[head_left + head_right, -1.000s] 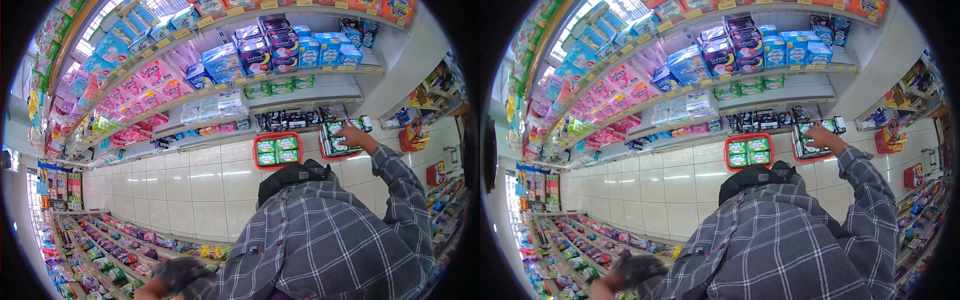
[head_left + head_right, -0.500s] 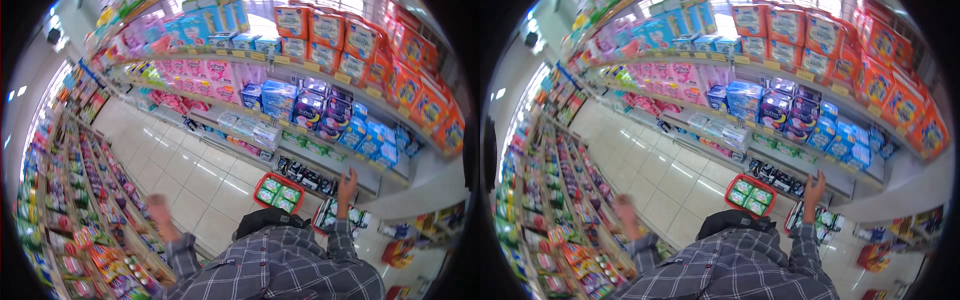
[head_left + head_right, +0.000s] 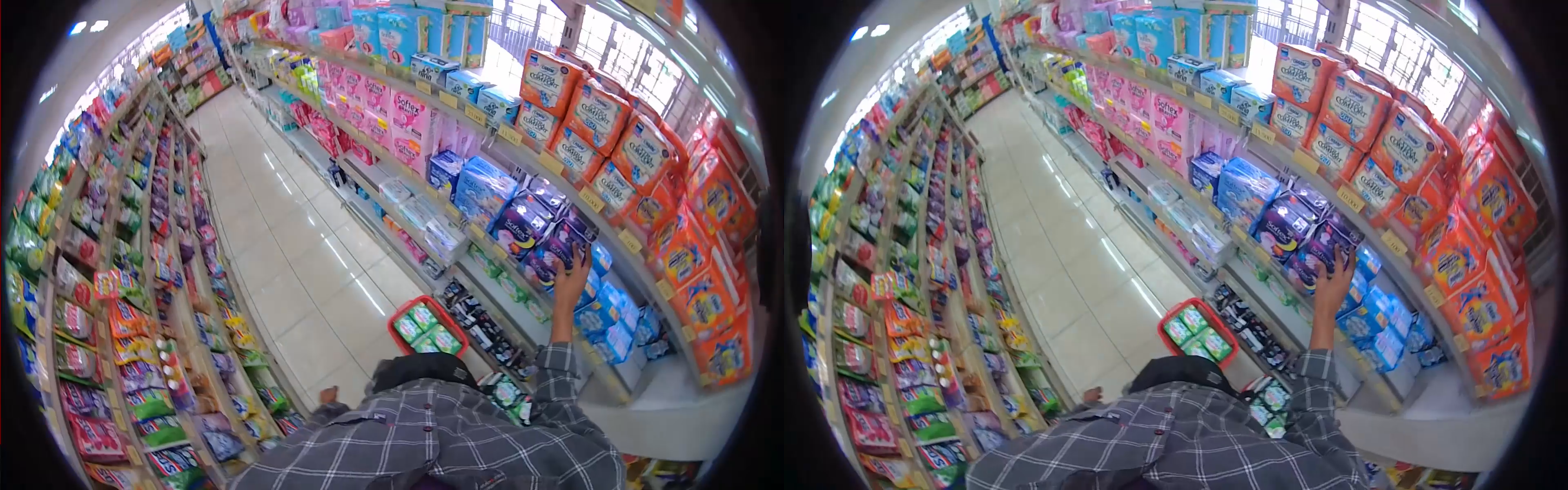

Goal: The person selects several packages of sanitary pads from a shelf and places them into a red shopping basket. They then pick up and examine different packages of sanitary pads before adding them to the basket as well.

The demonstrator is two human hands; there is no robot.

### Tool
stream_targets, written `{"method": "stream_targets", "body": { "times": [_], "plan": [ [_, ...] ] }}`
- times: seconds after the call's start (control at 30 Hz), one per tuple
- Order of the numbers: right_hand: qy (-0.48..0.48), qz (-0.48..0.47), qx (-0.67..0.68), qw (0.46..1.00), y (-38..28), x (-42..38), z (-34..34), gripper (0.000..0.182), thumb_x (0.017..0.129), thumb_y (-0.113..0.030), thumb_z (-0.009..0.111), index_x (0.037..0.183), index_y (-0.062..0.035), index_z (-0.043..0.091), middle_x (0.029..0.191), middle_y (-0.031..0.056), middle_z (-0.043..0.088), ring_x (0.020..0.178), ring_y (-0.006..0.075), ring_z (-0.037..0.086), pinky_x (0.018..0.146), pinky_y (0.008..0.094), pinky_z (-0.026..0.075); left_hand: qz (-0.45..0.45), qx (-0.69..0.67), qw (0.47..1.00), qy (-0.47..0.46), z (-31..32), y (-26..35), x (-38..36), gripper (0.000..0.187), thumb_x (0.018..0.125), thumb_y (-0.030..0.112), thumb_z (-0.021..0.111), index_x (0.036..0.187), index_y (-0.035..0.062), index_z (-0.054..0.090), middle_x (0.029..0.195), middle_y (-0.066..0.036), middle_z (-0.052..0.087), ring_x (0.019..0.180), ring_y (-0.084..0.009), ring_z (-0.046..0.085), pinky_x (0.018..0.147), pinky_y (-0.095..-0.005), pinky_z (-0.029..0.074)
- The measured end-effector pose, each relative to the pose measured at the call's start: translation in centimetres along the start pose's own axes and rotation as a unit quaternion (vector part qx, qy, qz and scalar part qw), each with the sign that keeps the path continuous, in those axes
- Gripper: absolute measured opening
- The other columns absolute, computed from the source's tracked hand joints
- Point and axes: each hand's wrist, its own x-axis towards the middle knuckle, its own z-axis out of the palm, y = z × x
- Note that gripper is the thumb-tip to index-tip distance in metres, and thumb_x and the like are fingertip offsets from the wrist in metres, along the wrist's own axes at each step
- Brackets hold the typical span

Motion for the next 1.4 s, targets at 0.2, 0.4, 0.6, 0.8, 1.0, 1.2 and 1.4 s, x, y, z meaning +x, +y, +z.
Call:
{"method": "stream_targets", "body": {
  "times": [0.2,0.4,0.6,0.8,1.0,1.2,1.4],
  "plan": [
    [0.080,-0.043,0.039,0.995,-1.2,-0.6,-1.3,0.051,0.084,-0.014,0.078,0.132,-0.0104,0.062,0.149,0.0140,0.042,0.137,0.0328,0.043,0.109,0.0423,0.041,-0.369,-0.471,0.799,0.054,-6.1,-0.4,-0.1,0.035,0.087,0.035,0.064,0.103,0.0044,0.066,0.087,-0.008,0.069,0.067,-0.0199,0.064,0.054,-0.0343,0.049],
    [0.097,-0.033,0.029,0.994,-7.0,-3.5,-3.5,0.054,0.079,-0.014,0.082,0.129,-0.0084,0.063,0.144,0.0134,0.049,0.134,0.0322,0.046,0.108,0.0446,0.040,-0.156,-0.525,0.829,0.114,-21.8,15.4,9.5,0.038,0.092,0.028,0.067,0.118,0.0012,0.064,0.109,-0.011,0.068,0.100,-0.0195,0.063,0.085,-0.0321,0.050],
    [-0.136,-0.029,0.138,0.981,-14.4,-7.3,-2.7,0.053,0.071,-0.019,0.087,0.117,-0.0047,0.066,0.137,0.0132,0.053,0.125,0.0302,0.054,0.107,0.0398,0.041,0.311,-0.549,0.761,-0.150,-38.0,34.9,14.9,0.089,0.088,0.027,0.076,0.156,0.0098,0.021,0.152,-0.016,0.038,0.138,-0.0291,0.041,0.111,-0.0408,0.037],
    [-0.105,0.121,0.317,0.935,-24.2,-9.5,1.7,0.081,0.081,-0.029,0.081,0.147,-0.0081,0.039,0.148,0.0133,0.042,0.133,0.0308,0.046,0.110,0.0400,0.037,0.220,-0.640,0.676,-0.291,-41.7,37.1,18.1,0.079,0.086,0.022,0.077,0.147,0.0011,0.032,0.137,-0.016,0.051,0.125,-0.0231,0.053,0.104,-0.0363,0.045],
    [-0.114,0.276,0.474,0.828,-27.3,-15.1,7.5,0.089,0.091,-0.027,0.072,0.156,-0.0048,0.015,0.152,0.0140,0.032,0.137,0.0244,0.037,0.113,0.0352,0.031,0.205,-0.621,0.673,-0.345,-43.6,33.9,19.0,0.060,0.092,0.020,0.069,0.141,0.0032,0.040,0.128,-0.013,0.057,0.117,-0.0197,0.058,0.099,-0.0334,0.048],
    [-0.109,0.357,0.534,0.759,-29.1,-14.9,7.5,0.079,0.092,-0.018,0.070,0.154,-0.0025,0.022,0.141,0.0118,0.045,0.128,0.0182,0.045,0.107,0.0311,0.037,0.253,-0.572,0.718,-0.306,-45.3,32.0,21.5,0.062,0.088,0.019,0.073,0.139,0.0014,0.043,0.123,-0.012,0.061,0.113,-0.0194,0.060,0.098,-0.0328,0.047],
    [-0.137,0.336,0.507,0.782,-30.0,-15.1,9.1,0.077,0.091,-0.018,0.071,0.151,-0.0020,0.026,0.132,0.0112,0.053,0.121,0.0181,0.052,0.103,0.0322,0.042,0.203,-0.592,0.704,-0.336,-46.7,30.2,22.5,0.059,0.085,0.013,0.074,0.136,0.0026,0.044,0.122,-0.012,0.061,0.112,-0.0213,0.061,0.098,-0.0342,0.048]
  ]
}}
